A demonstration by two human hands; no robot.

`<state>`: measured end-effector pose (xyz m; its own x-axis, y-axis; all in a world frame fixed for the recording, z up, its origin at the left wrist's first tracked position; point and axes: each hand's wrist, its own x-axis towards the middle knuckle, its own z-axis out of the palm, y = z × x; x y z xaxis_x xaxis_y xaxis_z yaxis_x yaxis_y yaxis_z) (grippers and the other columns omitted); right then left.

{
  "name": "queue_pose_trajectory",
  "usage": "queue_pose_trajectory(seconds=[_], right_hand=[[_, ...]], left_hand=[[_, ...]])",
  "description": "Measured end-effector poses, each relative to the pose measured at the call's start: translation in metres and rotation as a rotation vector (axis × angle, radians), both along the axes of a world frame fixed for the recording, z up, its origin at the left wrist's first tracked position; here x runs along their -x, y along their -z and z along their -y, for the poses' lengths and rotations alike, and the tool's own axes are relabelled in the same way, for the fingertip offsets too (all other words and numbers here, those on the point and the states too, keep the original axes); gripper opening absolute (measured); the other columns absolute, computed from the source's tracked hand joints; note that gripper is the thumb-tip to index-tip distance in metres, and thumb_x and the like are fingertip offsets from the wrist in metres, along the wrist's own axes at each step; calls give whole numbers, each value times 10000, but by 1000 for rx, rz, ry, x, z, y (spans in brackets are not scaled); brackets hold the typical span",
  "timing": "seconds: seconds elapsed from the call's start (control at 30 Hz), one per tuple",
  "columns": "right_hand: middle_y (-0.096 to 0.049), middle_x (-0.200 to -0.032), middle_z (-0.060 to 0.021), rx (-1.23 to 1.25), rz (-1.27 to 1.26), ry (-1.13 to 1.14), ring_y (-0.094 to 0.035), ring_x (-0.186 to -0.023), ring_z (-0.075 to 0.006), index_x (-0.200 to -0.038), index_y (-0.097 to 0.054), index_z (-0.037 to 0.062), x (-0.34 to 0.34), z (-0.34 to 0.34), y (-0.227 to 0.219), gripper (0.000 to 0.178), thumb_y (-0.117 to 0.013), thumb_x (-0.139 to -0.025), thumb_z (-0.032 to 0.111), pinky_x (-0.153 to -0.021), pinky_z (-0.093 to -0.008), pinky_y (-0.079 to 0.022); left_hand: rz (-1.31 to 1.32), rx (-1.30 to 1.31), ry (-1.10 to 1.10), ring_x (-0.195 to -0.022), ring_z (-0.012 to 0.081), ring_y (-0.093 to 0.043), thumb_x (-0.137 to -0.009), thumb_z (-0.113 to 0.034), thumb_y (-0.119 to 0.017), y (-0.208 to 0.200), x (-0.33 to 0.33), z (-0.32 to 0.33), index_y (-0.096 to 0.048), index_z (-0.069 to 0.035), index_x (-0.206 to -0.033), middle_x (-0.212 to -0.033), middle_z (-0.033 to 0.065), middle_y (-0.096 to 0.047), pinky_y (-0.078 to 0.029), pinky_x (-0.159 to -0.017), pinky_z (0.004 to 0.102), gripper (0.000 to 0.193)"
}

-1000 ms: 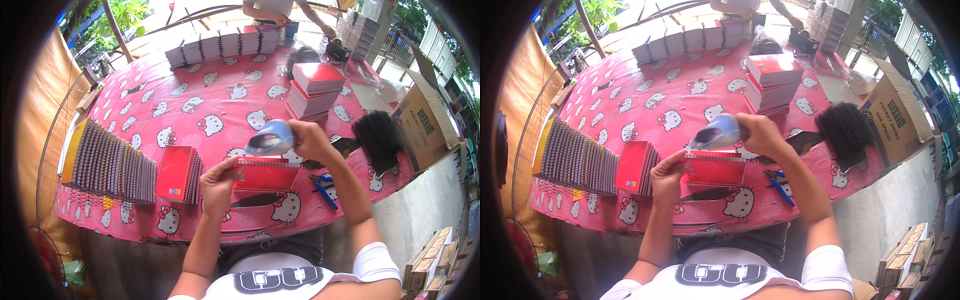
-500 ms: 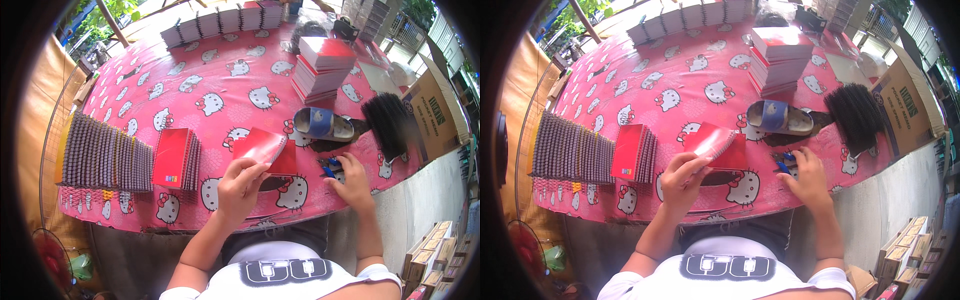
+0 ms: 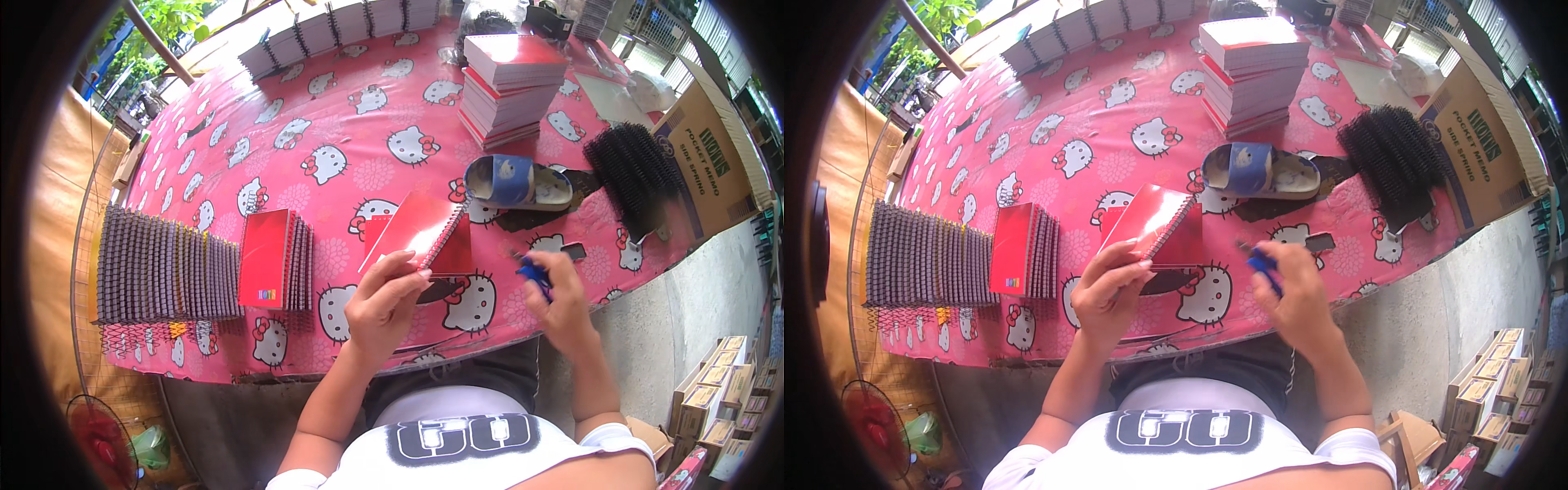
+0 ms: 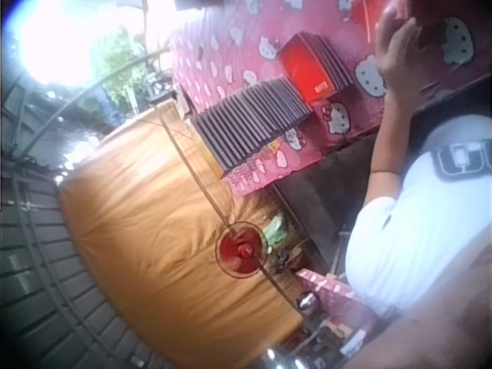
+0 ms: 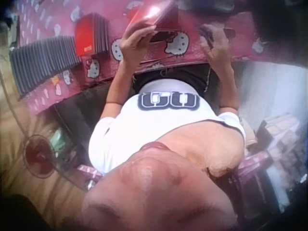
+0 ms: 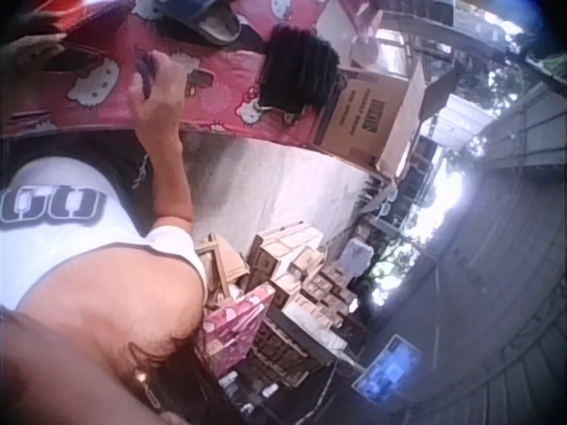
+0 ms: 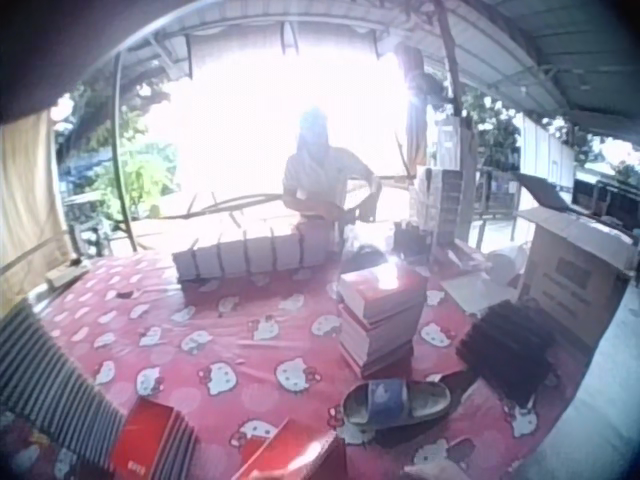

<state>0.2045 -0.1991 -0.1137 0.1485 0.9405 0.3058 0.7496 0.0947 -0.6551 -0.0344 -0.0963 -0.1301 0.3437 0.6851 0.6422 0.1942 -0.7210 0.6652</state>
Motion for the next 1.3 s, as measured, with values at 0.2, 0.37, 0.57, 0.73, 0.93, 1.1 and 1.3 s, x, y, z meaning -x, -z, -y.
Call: queue_pose_trajectory(seconds=[0.2,0.37,0.57,0.73,0.93,1.1,1.3], right_hand=[[-577,-1052,-181,-26,-84,-212,-583,-944,-338,-1175,-544,13,35,2,-7,390,-660,-824,135,-824,-401,-480],[-581,-1055,-168,-54,-74,-216,-578,-937,-332,-1165,-562,18,40,0,-7,430,-697,-788,176,-797,-418,-483],[-576,-1051,-147,-161,-6,-215,-567,-953,-319,-1146,-579,34,56,0,-16,447,-730,-756,193,-825,-442,-455],[-566,-1019,-145,-211,80,-142,-560,-932,-330,-1117,-594,33,66,-5,-22,439,-745,-733,184,-790,-435,-461],[-621,-1053,-101,800,-1401,-306,-599,-911,-168,-1111,-614,4,50,-8,2,279,-665,-885,160,-725,-317,-491],[-637,-1059,-124,251,-693,-185,-612,-933,-195,-1100,-635,3,46,-12,-17,284,-655,-893,197,-794,-319,-479],[-543,-1242,-175,-183,687,100,-527,-1145,-338,-1144,-625,34,3,-29,-24,509,-759,-728,294,-923,-423,-435]], left_hand=[[115,119,-38,-857,206,-674,-737,60,-757,8,1,-1,-656,11,-902,-1100,183,-628,-563,-672,282,200],[-7,-21,74,-888,225,-678,-764,133,-678,6,5,-4,-658,3,-920,-1202,211,-581,-572,-706,287,204],[130,125,-28,-893,193,-671,-722,32,-790,-1,-4,4,-610,51,-808,-1043,191,-648,-586,-716,279,200],[145,91,-93,-880,195,-674,-698,51,-797,0,-10,11,-615,51,-809,-1023,188,-656,-586,-707,280,213],[108,-34,-61,-881,244,-678,-682,197,-670,6,-3,13,-657,60,-899,-984,173,-666,-586,-724,315,257],[97,-145,-81,-835,255,-673,-676,135,-716,-18,6,2,-673,45,-943,-944,160,-676,-555,-688,318,285],[-15,-318,-149,-815,210,-653,-681,64,-792,-79,41,-1,-674,26,-956,-987,148,-637,-546,-649,282,302]])
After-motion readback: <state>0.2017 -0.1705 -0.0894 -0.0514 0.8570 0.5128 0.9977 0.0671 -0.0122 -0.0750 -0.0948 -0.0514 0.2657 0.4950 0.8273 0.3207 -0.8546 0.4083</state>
